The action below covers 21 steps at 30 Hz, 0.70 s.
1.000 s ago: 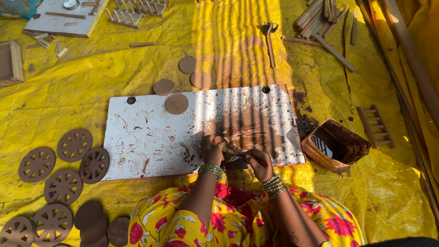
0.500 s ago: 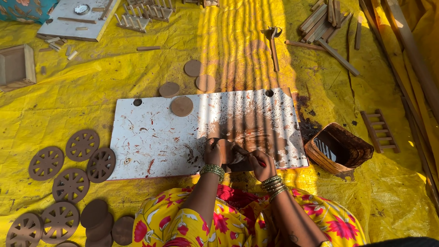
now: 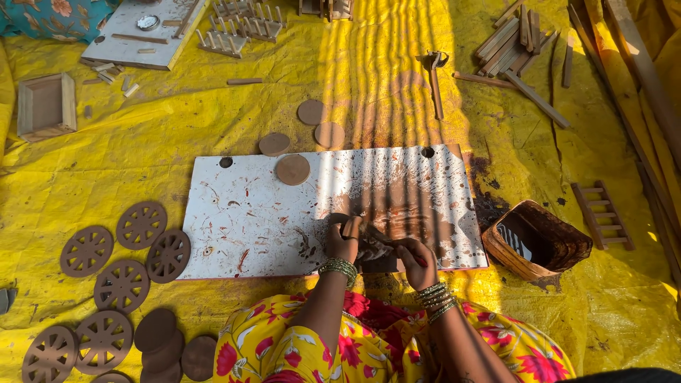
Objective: The person sits on a tarp and coats wooden toy discs and wheel cutouts with wet clay slurry, spreading the paste over each piece with a small applicator and setting coated pieces aside. They dip the applicator into a basket of clay and work through the pile of wooden pieces one at a time.
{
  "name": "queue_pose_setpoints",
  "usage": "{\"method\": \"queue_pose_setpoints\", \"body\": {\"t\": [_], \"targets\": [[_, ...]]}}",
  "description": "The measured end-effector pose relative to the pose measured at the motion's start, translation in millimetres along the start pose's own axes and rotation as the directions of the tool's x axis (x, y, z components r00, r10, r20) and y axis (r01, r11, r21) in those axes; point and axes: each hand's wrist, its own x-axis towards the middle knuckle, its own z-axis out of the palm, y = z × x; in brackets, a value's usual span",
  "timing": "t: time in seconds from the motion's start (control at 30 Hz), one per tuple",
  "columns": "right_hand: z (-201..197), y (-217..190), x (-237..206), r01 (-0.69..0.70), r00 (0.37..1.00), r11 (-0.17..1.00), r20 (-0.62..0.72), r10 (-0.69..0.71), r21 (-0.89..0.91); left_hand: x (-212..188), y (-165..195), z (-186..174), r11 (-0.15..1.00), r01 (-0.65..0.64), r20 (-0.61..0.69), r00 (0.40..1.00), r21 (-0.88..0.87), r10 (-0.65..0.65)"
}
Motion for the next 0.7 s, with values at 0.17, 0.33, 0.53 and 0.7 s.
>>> {"method": "queue_pose_setpoints", "body": {"t": [0.17,0.33,0.53,0.7], "targets": [[0.4,32.0,-0.4,0.175,0.978,0.981,0.127,-0.163,-0.087,-0.6,-7.8,-0.8,0.998,-0.018,0.103,0.995,0.053,0.012],[-0.3,52.2,8.0,-0.048,0.999,0.987,-0.008,0.047,-0.151,-0.6,-13.9,3.8,0.992,0.038,0.197,0.978,0.121,-0.061],[8.5,24.4,-0.9,0.026,0.998,0.991,0.057,-0.033,0.132,-3.4,-15.8,-2.4,0.981,-0.077,0.141,0.989,0.177,0.052],[10.6,-0.3,-3.0,-0.013,0.999,0.998,0.049,0.016,-0.069,-3.8,-16.3,-1.4,0.98,-0.05,0.101,0.994,0.193,0.031]]}}
